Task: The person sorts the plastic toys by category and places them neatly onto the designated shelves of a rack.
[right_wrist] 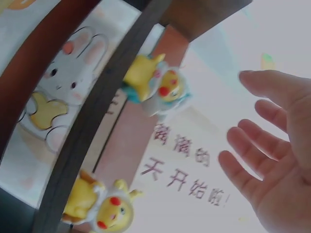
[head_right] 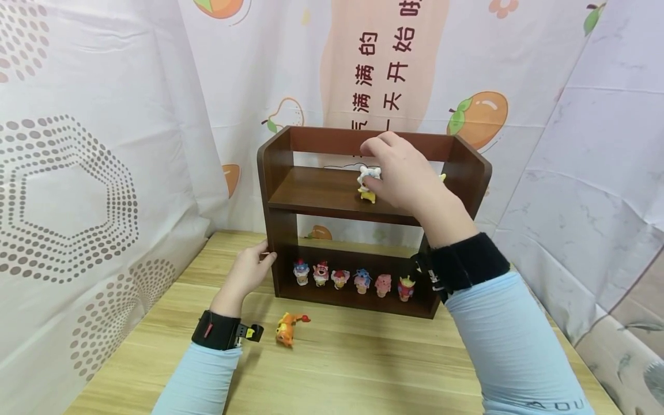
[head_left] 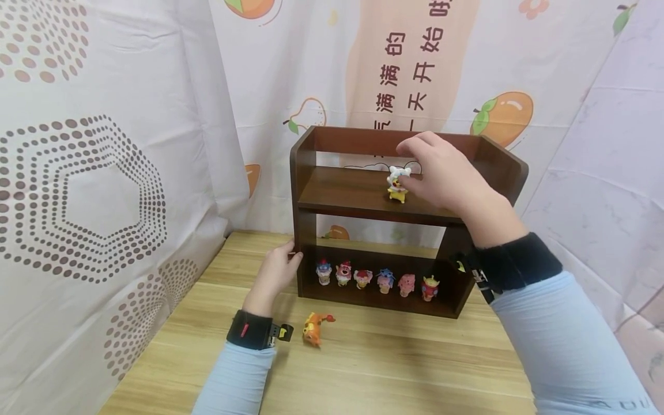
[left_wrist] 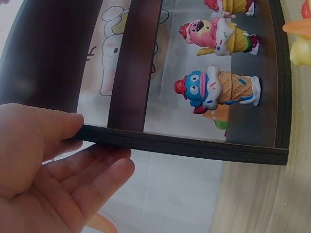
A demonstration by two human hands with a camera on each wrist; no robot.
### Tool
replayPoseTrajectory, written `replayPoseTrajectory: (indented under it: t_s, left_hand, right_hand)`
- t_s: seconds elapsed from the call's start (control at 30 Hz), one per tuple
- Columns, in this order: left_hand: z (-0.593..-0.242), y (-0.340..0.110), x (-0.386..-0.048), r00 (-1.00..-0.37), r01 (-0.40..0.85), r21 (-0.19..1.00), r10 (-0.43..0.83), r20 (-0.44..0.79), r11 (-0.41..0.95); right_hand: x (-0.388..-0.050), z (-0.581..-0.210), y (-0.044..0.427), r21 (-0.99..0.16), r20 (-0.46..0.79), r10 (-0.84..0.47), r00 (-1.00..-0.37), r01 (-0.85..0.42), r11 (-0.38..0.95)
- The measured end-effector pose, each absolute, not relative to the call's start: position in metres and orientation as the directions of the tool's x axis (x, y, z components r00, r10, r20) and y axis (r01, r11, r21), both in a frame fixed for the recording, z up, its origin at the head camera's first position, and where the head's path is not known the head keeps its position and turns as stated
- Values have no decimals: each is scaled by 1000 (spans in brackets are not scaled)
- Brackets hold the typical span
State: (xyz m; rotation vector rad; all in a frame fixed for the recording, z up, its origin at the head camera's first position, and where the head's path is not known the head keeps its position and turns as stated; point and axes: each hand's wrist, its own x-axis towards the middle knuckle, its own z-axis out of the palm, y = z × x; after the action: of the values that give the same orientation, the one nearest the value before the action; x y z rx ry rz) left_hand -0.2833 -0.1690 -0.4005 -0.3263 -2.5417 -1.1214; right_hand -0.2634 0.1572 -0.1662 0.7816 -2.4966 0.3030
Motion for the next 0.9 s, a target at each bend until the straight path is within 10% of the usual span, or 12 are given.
replayPoseTrajectory:
  t_s: [0.37,0.9]
  left_hand:
    - [-398,-169,-284,-911,340,646,70,406,683]
    - [-400,-168,-284,-916,333,653,68,396,680]
  right_hand:
    - [-232,-202,147,60,767,-540,-347,-798,600]
    - [-213,-275,155,-116,764,-469,-444,-809,576]
